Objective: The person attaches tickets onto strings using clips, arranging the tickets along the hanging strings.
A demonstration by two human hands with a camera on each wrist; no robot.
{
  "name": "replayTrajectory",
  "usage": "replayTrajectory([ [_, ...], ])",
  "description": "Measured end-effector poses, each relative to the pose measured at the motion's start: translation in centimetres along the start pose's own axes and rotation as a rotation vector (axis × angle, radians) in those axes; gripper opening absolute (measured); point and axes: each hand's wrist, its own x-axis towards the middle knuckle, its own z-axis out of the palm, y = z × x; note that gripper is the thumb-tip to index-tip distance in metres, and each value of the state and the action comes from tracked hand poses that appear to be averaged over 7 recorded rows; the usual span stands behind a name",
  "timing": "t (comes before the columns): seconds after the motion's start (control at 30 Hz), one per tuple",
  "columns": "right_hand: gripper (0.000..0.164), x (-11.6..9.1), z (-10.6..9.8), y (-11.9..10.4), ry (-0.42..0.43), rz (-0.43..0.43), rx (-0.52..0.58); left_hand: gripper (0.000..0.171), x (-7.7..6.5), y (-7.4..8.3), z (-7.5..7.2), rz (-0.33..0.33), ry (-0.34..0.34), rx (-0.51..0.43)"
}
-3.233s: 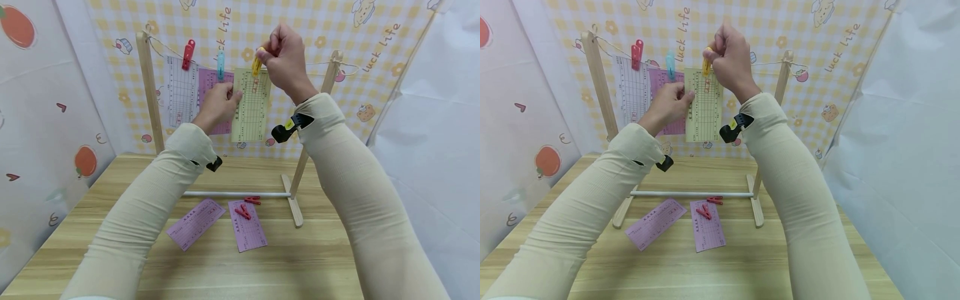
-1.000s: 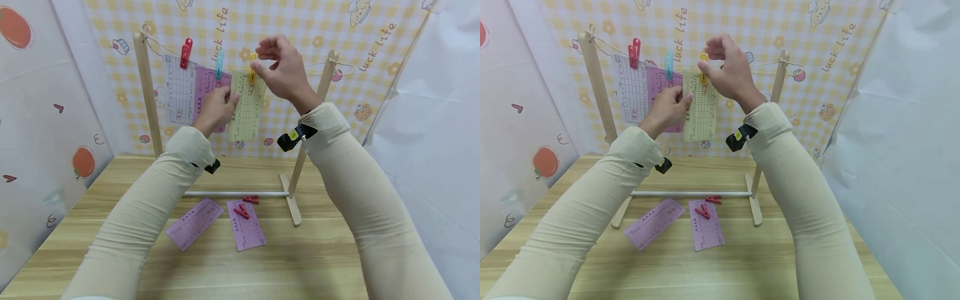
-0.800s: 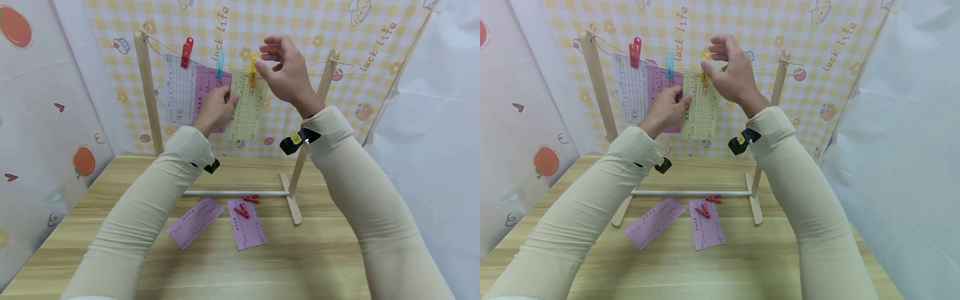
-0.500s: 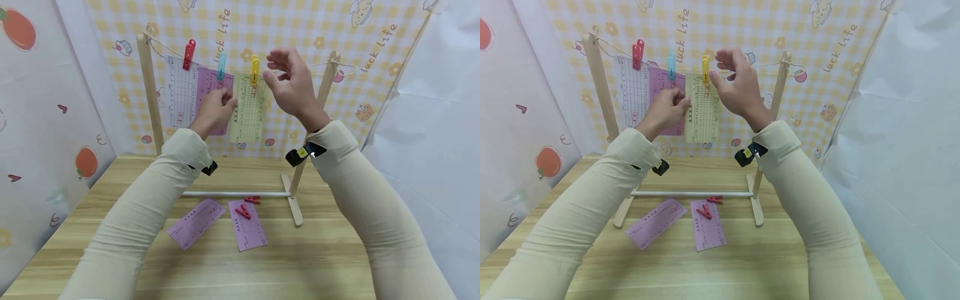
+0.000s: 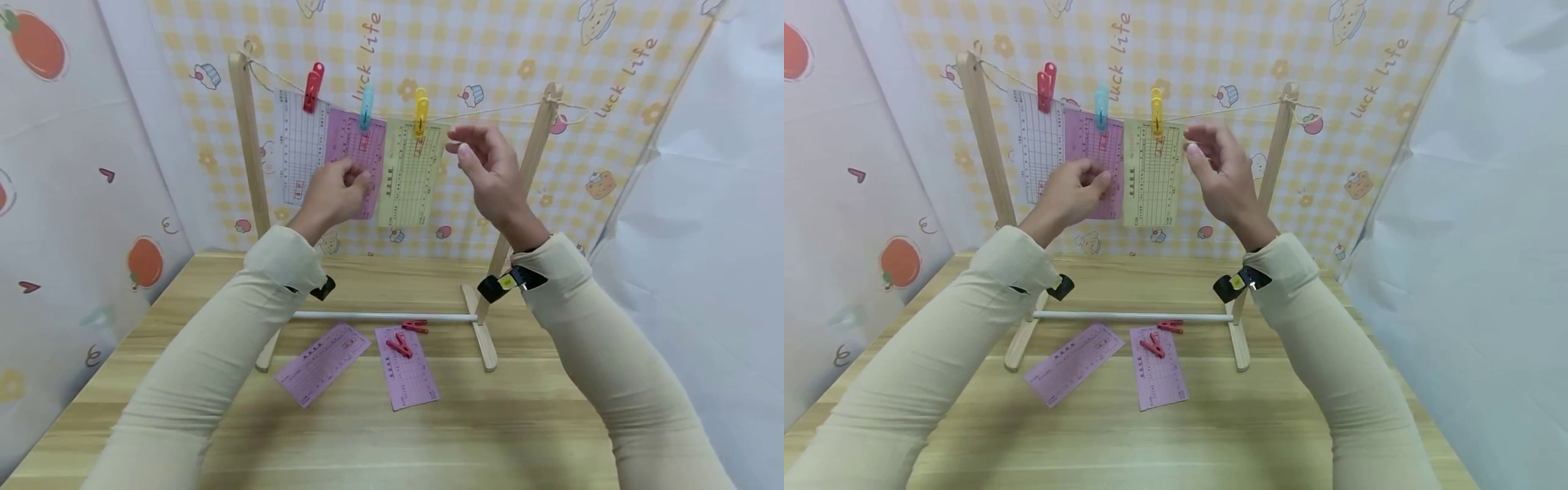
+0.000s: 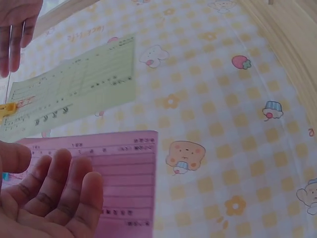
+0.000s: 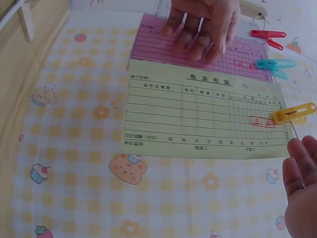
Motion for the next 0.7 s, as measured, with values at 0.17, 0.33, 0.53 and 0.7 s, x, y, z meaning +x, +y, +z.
replayTrajectory([
  [0.17,0.032,-1.2,0.1,1.0,-0.012,0.075,0.111,0.033,-0.8,-1.5,-0.3,-0.018,-0.012,-0.037],
  [0.33,0.034,-2.4,0.1,1.9,-0.026,0.158,0.175,0.038,-1.5,-3.1,-0.3,-0.004,-0.017,-0.049],
  [0.53,0.037,-3.7,0.1,3.3,-0.057,0.250,0.181,0.043,-2.4,-4.8,-0.4,-0.026,-0.042,-0.094],
  [0.7,0.042,-4.7,0.3,4.5,-0.080,0.302,0.183,0.046,-3.0,-6.1,-0.3,-0.050,-0.064,-0.110],
])
